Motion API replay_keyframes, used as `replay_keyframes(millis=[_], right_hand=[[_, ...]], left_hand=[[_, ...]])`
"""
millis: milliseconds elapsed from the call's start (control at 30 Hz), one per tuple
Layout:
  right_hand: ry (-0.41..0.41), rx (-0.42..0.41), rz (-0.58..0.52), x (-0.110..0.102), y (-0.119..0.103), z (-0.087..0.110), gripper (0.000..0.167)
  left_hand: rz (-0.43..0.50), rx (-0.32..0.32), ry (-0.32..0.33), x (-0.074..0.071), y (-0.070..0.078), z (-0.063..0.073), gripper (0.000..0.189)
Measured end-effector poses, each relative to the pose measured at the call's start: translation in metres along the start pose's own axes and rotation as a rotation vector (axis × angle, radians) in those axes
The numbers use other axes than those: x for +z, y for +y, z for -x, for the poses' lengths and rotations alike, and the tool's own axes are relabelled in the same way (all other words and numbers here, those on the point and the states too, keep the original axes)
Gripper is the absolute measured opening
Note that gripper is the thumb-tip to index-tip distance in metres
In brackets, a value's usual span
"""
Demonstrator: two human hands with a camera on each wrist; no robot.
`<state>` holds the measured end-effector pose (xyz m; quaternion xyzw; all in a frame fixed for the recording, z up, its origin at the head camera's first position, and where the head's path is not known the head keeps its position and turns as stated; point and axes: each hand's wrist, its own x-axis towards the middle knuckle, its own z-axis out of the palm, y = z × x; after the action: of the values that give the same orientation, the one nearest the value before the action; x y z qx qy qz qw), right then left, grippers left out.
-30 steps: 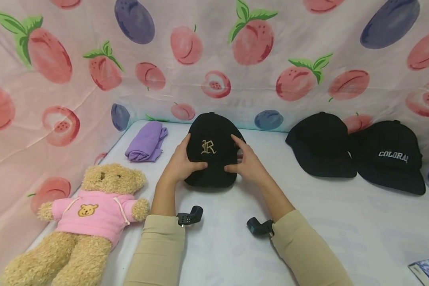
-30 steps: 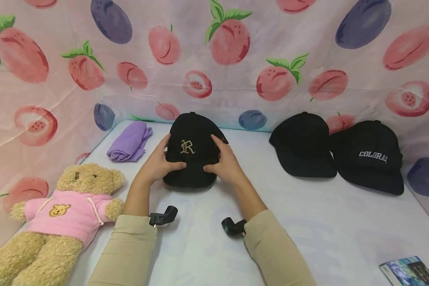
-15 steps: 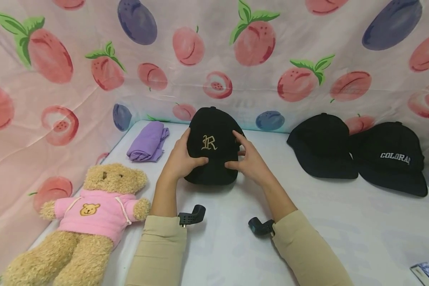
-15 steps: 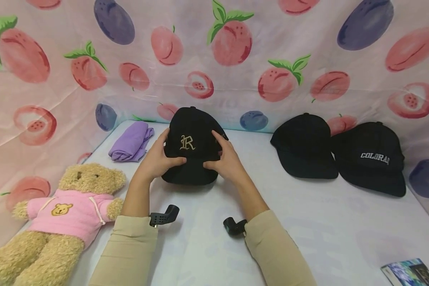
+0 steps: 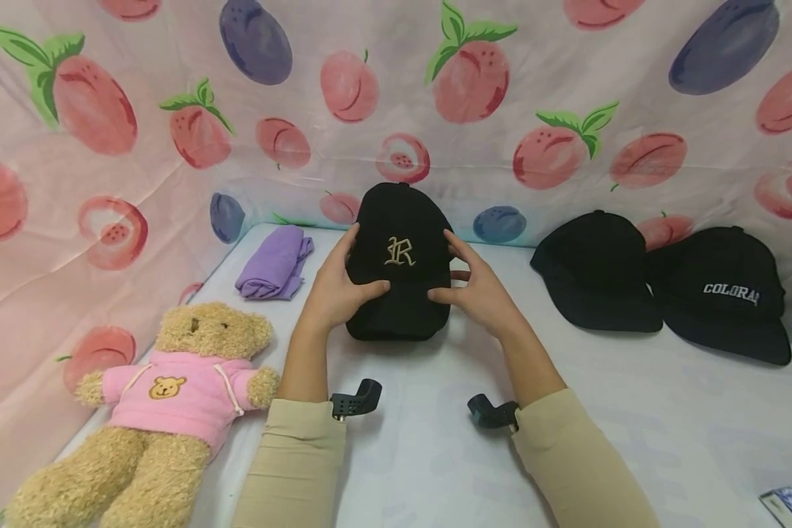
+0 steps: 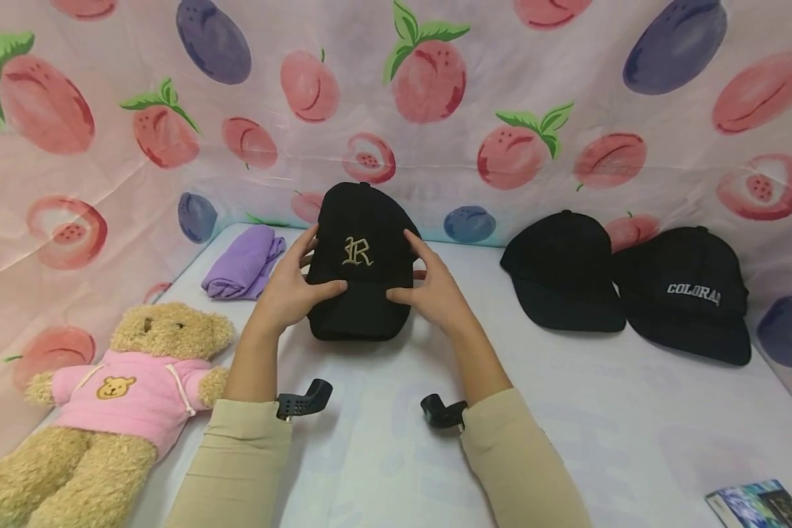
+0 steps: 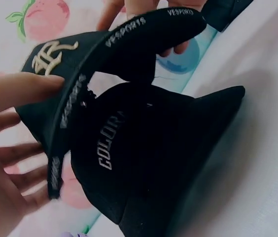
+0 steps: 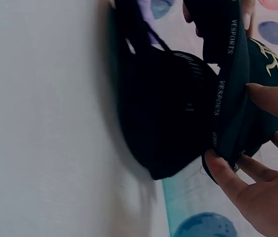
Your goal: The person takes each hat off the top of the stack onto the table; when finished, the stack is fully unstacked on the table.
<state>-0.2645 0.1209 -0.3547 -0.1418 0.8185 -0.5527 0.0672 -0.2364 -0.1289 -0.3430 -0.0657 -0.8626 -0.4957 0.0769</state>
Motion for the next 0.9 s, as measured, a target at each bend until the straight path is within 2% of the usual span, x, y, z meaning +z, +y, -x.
replay_keyframes(millis=[267, 533, 900], right_hand=[[0.005, 0.019, 0.036, -0.025, -0.008, 0.008, 0.101], [0.017, 0.021, 0.046, -0.046, -0.012, 0.016, 0.101], [0.071, 0.022, 0.082, -0.068, -0.008, 0.022, 0.099]], left_hand=[[0.073, 0.080, 0.031, 0.012, 0.007, -0.004, 0.095], [0.046, 0.085, 0.019, 0.028, 0.017, -0.007, 0.094], [0.002, 0.124, 0.000, 0.051, 0.030, -0.016, 0.094]])
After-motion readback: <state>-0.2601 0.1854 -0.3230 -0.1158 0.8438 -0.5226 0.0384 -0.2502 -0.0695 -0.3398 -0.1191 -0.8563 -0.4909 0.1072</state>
